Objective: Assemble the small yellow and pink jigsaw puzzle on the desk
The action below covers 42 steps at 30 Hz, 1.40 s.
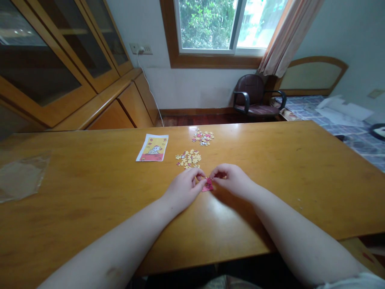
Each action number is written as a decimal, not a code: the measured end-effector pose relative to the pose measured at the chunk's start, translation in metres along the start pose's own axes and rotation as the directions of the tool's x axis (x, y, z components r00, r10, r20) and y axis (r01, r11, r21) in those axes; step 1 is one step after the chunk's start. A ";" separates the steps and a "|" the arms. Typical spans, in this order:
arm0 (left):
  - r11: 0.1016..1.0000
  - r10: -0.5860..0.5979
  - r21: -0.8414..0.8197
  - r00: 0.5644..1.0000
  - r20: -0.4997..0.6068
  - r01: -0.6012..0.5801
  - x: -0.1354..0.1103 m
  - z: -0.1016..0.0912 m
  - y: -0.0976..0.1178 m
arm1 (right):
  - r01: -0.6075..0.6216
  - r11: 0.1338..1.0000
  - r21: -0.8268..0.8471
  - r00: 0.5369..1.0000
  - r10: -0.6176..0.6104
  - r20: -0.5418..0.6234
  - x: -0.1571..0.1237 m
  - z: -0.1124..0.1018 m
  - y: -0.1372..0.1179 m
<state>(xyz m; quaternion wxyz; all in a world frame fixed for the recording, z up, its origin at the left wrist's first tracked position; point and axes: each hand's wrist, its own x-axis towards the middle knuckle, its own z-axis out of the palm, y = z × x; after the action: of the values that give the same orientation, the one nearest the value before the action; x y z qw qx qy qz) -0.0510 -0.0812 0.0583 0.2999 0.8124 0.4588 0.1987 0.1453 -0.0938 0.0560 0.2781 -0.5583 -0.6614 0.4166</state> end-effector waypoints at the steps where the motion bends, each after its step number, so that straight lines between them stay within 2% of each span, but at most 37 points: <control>1: 0.999 0.003 -0.033 1.000 -0.006 -0.003 0.000 0.002 -0.002 | -0.012 0.994 0.109 1.000 0.012 -0.004 0.000 0.003 0.000; 3: 0.998 0.010 -0.065 1.000 -0.002 -0.010 0.000 0.004 -0.005 | -0.051 0.949 0.311 0.999 0.048 0.017 -0.001 0.010 0.001; 5: 0.998 0.023 -0.061 1.000 -0.001 -0.023 -0.001 0.005 -0.004 | -0.100 0.892 0.440 0.995 0.091 0.043 -0.001 0.016 0.001; 10: 0.996 0.040 0.079 0.999 -0.016 -0.039 -0.006 0.001 0.003 | -0.151 0.793 0.590 0.984 0.179 0.011 0.002 0.022 0.002; 13: 0.986 0.058 0.158 0.997 -0.044 -0.050 -0.007 0.001 0.006 | -0.173 0.734 0.656 0.980 0.198 0.036 0.004 0.021 0.003; 21: 0.954 0.121 0.290 0.985 -0.126 -0.080 -0.011 0.002 0.004 | -0.157 0.756 0.635 0.983 0.182 0.026 0.003 0.021 0.001; 27: 0.923 0.123 0.377 0.987 -0.103 -0.076 -0.013 0.001 0.008 | -0.169 0.760 0.627 0.980 0.198 0.024 0.003 0.026 0.003; 32: 0.900 0.083 0.432 0.996 -0.043 -0.056 -0.014 0.002 0.010 | -0.179 0.782 0.597 0.980 0.193 0.041 0.003 0.029 0.006; 34: 0.893 0.074 0.446 0.997 -0.025 -0.055 -0.013 0.002 0.009 | -0.177 0.809 0.561 0.983 0.172 0.062 0.002 0.029 0.006; 36: 0.884 0.065 0.464 0.998 -0.011 -0.052 -0.012 0.001 0.009 | -0.143 0.879 0.455 0.989 0.137 0.045 0.001 0.026 0.005; 37: 0.879 0.058 0.475 0.998 -0.005 -0.049 -0.011 0.000 0.008 | -0.109 0.932 0.345 0.993 0.114 0.007 0.000 0.023 0.004; 39: 0.865 0.039 0.500 0.999 0.004 -0.036 -0.010 -0.001 0.008 | -0.030 1.000 0.009 0.995 0.031 -0.096 -0.001 0.015 0.003; 40: 0.856 0.025 0.516 1.000 0.009 -0.026 -0.010 -0.002 0.008 | 0.003 0.984 -0.175 0.991 -0.026 -0.131 -0.002 0.012 0.002; 42: 0.834 -0.006 0.551 1.000 0.027 -0.010 -0.010 -0.002 0.008 | 0.049 0.896 -0.442 0.984 -0.119 -0.131 -0.002 0.007 0.003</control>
<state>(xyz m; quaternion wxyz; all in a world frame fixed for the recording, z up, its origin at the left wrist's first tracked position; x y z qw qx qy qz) -0.0523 -0.0924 0.0641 0.0595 0.8675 0.4916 0.0476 0.1410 -0.0974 0.0504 0.2141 -0.6079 -0.7379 0.2005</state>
